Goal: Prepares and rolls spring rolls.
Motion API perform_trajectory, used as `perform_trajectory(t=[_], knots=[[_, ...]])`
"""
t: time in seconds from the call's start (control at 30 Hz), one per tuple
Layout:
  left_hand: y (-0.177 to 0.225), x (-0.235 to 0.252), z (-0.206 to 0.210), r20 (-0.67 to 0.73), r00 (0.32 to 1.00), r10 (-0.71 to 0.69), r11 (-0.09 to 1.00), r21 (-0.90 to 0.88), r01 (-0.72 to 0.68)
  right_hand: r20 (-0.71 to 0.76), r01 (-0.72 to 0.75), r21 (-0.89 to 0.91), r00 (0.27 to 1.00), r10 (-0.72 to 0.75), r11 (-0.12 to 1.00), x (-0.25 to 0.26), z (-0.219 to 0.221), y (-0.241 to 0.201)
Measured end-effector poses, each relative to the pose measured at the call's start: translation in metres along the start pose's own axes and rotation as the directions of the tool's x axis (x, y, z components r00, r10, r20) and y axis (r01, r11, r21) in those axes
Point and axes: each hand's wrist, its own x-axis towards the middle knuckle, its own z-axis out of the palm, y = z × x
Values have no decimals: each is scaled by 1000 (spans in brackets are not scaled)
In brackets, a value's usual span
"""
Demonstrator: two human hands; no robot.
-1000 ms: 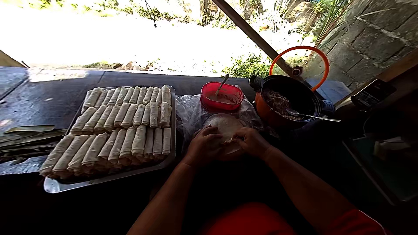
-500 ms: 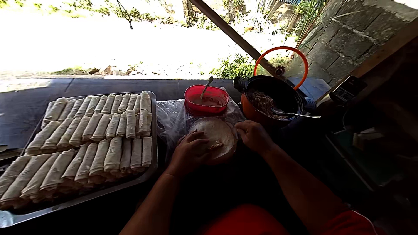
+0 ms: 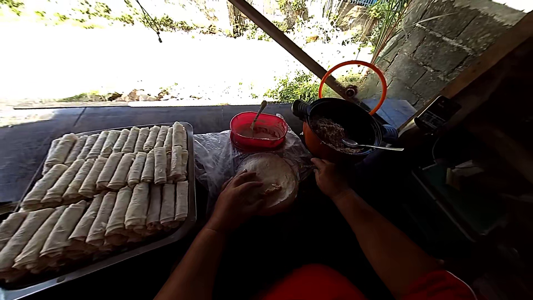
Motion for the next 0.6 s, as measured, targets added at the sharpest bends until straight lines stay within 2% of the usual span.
perform_trajectory(t=[0.1,0.27,0.4,0.53,0.6], knots=[[0,-1,0,-2,1000,0,1000,-4,0,11,-18,-43,1000,19,999,-6,-2,-1],[0,-2,2,-3,1000,6,1000,-1,-6,73,-158,-93,984,165,983,-19,-13,-2],[-2,-2,1,-7,1000,14,1000,1,-14,-4,-152,-45,988,152,987,-21,-13,4],[0,-2,0,5,1000,6,1000,5,-6,158,-173,-79,970,183,982,-17,-17,1],[0,-2,0,5,1000,5,1000,8,-5,140,-213,-119,963,228,970,-18,-21,0]])
